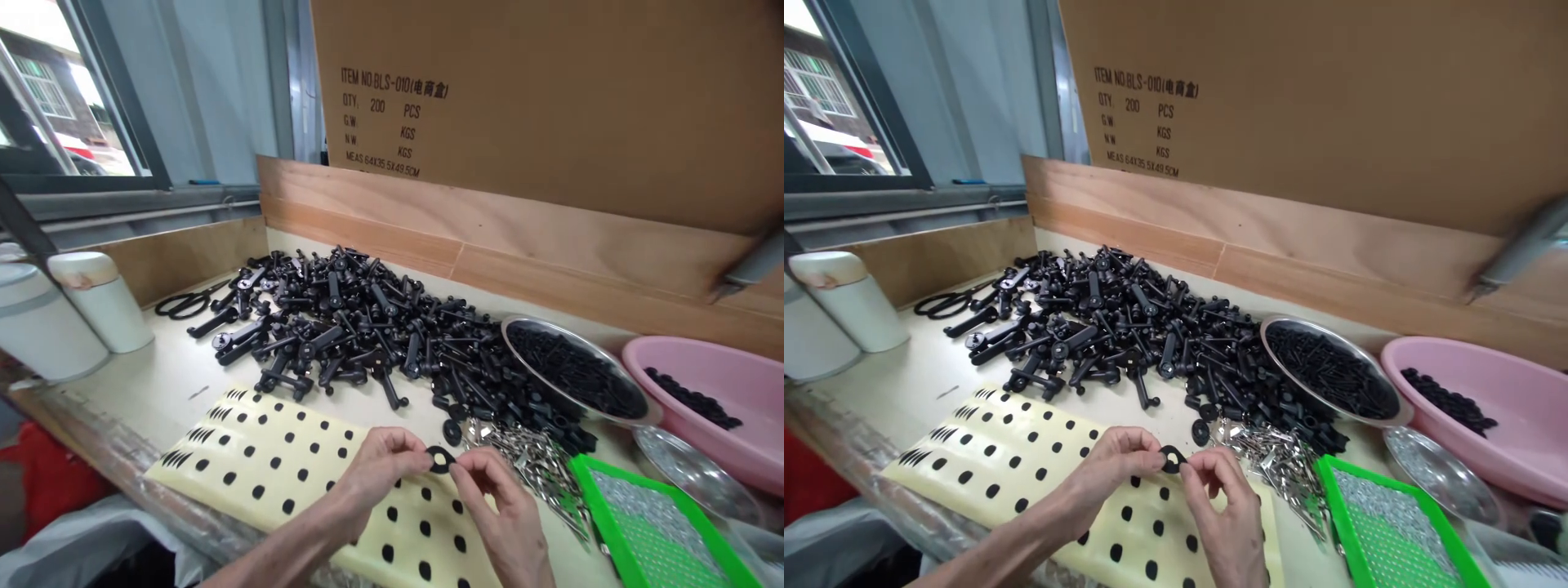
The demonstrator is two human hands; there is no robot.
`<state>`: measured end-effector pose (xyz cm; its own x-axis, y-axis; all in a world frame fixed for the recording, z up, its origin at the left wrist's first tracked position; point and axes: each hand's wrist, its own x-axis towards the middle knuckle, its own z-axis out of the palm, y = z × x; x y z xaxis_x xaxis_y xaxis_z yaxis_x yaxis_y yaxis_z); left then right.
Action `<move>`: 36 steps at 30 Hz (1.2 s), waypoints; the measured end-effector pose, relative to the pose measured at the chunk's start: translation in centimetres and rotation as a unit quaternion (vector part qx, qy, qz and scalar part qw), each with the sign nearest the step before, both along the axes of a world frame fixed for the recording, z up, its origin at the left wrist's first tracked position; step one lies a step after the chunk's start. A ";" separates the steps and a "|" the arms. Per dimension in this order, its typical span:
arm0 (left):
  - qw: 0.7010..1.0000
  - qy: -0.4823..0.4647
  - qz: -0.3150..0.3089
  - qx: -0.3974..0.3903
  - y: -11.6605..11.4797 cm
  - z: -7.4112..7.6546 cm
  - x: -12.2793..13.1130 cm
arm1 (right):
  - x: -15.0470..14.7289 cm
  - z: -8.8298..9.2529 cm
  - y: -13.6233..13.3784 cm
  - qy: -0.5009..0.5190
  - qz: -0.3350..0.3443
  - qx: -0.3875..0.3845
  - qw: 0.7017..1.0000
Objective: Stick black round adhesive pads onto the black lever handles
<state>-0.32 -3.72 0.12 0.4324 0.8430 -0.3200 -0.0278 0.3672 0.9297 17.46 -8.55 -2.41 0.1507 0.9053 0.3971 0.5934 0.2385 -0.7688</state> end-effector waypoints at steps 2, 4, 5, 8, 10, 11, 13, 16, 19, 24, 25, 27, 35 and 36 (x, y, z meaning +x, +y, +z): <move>0.997 0.018 -0.041 0.058 0.6 0.1 0.0 | -0.4 0.0 0.1 -0.017 -0.031 0.046 0.998; 0.976 0.080 -0.070 0.193 1.9 0.0 -0.1 | -0.6 -0.1 0.2 -0.022 -0.059 0.095 0.993; 0.947 0.138 -0.068 0.280 2.7 -0.1 -0.2 | -0.6 -0.2 0.2 -0.016 -0.071 0.116 0.991; 0.791 0.350 -0.068 0.497 6.0 -0.8 -0.1 | 0.0 -0.8 0.2 0.056 -0.145 0.155 0.976; 0.722 0.416 -0.094 0.545 8.0 -1.0 0.0 | 0.8 -1.3 0.1 0.123 -0.213 0.145 0.958; 0.713 0.420 -0.111 0.551 8.7 -1.0 0.1 | 1.2 -1.6 0.1 0.148 -0.237 0.130 0.951; 0.723 0.406 -0.117 0.547 9.2 -0.5 0.4 | 1.7 -2.0 0.1 0.178 -0.252 0.097 0.946; 0.770 0.372 -0.081 0.511 7.8 0.7 0.8 | 1.5 -1.9 0.2 0.211 -0.233 0.067 0.947; 0.946 0.147 -0.025 0.287 5.1 1.0 0.8 | 0.0 -1.2 0.2 0.259 -0.175 0.037 0.949; 0.993 -0.108 0.047 -0.030 2.2 -0.9 0.1 | -3.7 -0.5 0.1 0.372 -0.101 -0.084 0.919; 0.991 -0.117 0.056 -0.037 2.0 -1.3 0.1 | -4.2 -0.5 0.0 0.388 -0.094 -0.106 0.911; 0.989 -0.124 0.068 -0.033 2.0 -1.7 0.0 | -4.8 -0.7 0.0 0.406 -0.083 -0.137 0.900; 0.993 -0.100 0.066 -0.008 2.3 -1.5 0.2 | -4.6 -0.7 0.2 0.392 -0.056 -0.215 0.893; 0.993 -0.101 0.068 -0.006 2.3 -1.6 0.1 | -4.7 -0.7 0.2 0.389 -0.060 -0.219 0.893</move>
<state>-0.19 -1.40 -1.43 0.3711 0.8947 -0.2487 -0.2628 0.3580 0.8960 12.80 -8.35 -3.10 0.3323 0.9073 -0.2578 -0.1594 -0.2154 -0.9634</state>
